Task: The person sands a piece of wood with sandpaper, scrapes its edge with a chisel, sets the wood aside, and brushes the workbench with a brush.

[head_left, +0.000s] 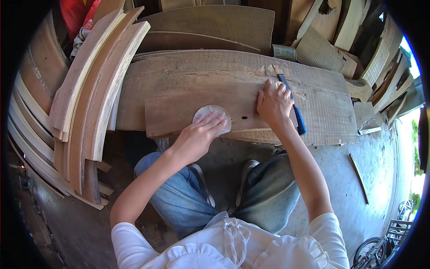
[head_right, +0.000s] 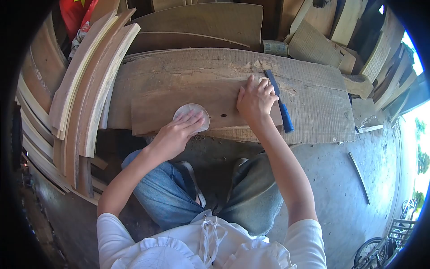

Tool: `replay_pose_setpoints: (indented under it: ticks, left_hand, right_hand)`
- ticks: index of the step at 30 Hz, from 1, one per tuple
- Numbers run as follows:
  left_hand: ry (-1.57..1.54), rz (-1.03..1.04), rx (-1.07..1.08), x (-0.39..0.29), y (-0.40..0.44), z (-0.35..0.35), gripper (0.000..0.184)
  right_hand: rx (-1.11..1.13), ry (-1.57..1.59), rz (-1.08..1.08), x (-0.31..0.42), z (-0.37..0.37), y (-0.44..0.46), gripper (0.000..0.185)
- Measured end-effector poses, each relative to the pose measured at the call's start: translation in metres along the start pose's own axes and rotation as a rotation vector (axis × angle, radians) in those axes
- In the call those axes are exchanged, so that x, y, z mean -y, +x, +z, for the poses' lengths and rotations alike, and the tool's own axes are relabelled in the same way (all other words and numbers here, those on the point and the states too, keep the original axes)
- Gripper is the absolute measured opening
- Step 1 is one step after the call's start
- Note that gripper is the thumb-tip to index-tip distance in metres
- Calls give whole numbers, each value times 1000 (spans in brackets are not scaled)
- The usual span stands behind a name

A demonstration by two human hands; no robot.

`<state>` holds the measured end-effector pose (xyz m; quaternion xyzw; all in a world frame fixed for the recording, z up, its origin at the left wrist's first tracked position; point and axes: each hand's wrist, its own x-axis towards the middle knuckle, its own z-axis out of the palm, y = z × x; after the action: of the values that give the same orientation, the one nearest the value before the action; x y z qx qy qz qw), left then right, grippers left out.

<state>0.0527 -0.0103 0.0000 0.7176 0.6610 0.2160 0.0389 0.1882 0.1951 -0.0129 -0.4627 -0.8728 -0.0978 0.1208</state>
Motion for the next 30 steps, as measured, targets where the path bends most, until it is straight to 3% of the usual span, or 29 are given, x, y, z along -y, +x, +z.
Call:
replay_pose_setpoints:
  ticks: [4, 10, 14, 17, 18, 19, 20, 22, 26, 28, 29, 30]
  left_hand:
    - [109, -62, -57, 22, 1, -8, 37]
    - [331, -561, -230, 91, -11, -35, 32]
    - [389, -620, -241, 93, -8, -21, 35]
    - [208, -654, -187, 44, 10, -17, 34]
    - [112, -528, -157, 31, 12, -7, 34]
    - [190, -260, -187, 21, 14, 6, 34]
    - [48, -285, -102, -6, 21, 9, 33]
    - [6, -112, -98, -37, 30, 30, 31]
    - [-90, -16, -123, -36, 39, 36, 31]
    - [-15, -144, -99, -25, 39, 19, 31]
    - [14, -225, -72, -15, 38, 11, 30]
    - [-11, -270, -157, 4, 37, 9, 31]
  right_hand:
    - [55, 40, 62, -1, -5, 0, 47]
    - [213, 343, 156, -11, -28, 7, 43]
    - [163, 498, 220, -22, -17, 15, 41]
    - [171, 465, 236, -19, -18, 17, 41]
    - [188, 402, 237, -15, -18, 16, 41]
    - [190, 409, 233, -11, -19, 15, 41]
    - [190, 414, 214, -7, -19, 13, 41]
    - [186, 416, 193, -1, -19, 10, 41]
    - [112, 661, -89, 10, -20, -1, 43]
    - [158, 943, -322, 12, -21, -2, 45]
    - [160, 945, -322, 15, -26, -4, 45]
    - [207, 942, -517, 19, -34, -8, 46]
